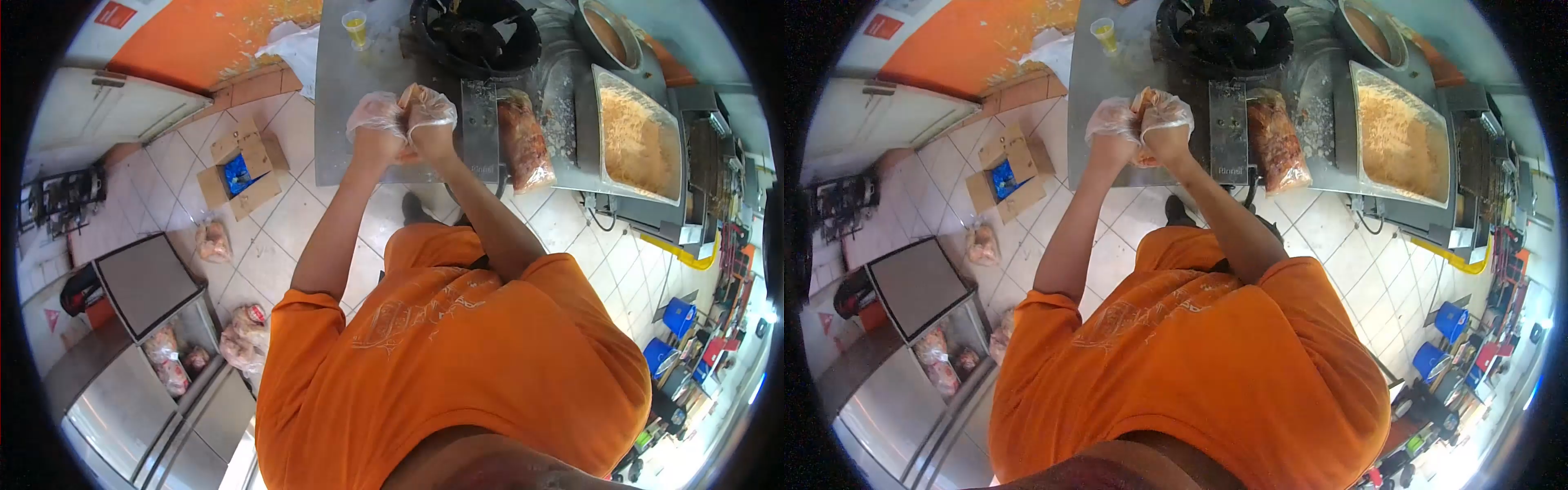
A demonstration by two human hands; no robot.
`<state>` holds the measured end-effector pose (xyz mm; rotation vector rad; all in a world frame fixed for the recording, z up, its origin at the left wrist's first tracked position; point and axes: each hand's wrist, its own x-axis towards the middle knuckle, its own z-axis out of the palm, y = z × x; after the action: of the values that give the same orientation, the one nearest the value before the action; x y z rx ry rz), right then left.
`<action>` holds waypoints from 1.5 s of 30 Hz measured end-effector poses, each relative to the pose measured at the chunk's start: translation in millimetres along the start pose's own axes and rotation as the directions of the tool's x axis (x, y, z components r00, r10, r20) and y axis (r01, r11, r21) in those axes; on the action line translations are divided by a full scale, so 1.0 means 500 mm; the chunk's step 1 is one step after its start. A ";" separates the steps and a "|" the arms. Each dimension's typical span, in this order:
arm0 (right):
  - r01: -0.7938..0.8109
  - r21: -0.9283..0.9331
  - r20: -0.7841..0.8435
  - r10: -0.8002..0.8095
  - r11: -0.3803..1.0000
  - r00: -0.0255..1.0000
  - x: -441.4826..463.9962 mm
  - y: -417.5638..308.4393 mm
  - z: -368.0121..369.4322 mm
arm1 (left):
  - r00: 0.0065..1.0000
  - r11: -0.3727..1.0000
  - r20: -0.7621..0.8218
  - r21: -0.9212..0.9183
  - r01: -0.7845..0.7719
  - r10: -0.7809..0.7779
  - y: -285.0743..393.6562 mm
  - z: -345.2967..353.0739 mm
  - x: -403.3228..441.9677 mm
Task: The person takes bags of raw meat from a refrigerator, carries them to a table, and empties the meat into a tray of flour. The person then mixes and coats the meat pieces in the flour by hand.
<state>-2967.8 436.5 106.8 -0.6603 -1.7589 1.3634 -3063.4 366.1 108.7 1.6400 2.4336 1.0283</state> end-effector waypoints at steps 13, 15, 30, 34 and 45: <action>-0.144 0.401 0.223 0.056 0.905 0.973 -0.011 -0.007 -0.067 | 0.958 0.991 -0.267 -0.057 -0.125 0.106 0.003 0.110 -0.013; -0.196 0.246 0.248 0.133 0.949 0.959 0.019 0.021 -0.079 | 0.930 0.952 0.213 0.129 0.278 -0.300 0.063 -0.017 0.068; 0.523 -0.072 0.411 -0.452 0.849 0.792 0.115 0.165 -0.118 | 0.983 0.985 0.077 -0.015 0.171 -0.170 0.034 0.030 0.040; 0.612 0.009 0.399 -0.564 0.791 0.723 0.143 0.216 -0.102 | 0.991 0.992 -0.063 0.049 0.119 -0.116 0.051 0.015 0.049; 0.463 -0.571 0.377 -0.284 0.678 0.882 0.174 0.075 -0.093 | 0.936 0.937 0.039 0.032 0.348 -0.349 0.096 -0.055 0.055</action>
<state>-2978.9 541.0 99.1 -0.4290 -2.4537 0.5350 -3046.8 386.4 164.5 1.1566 2.5851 0.8989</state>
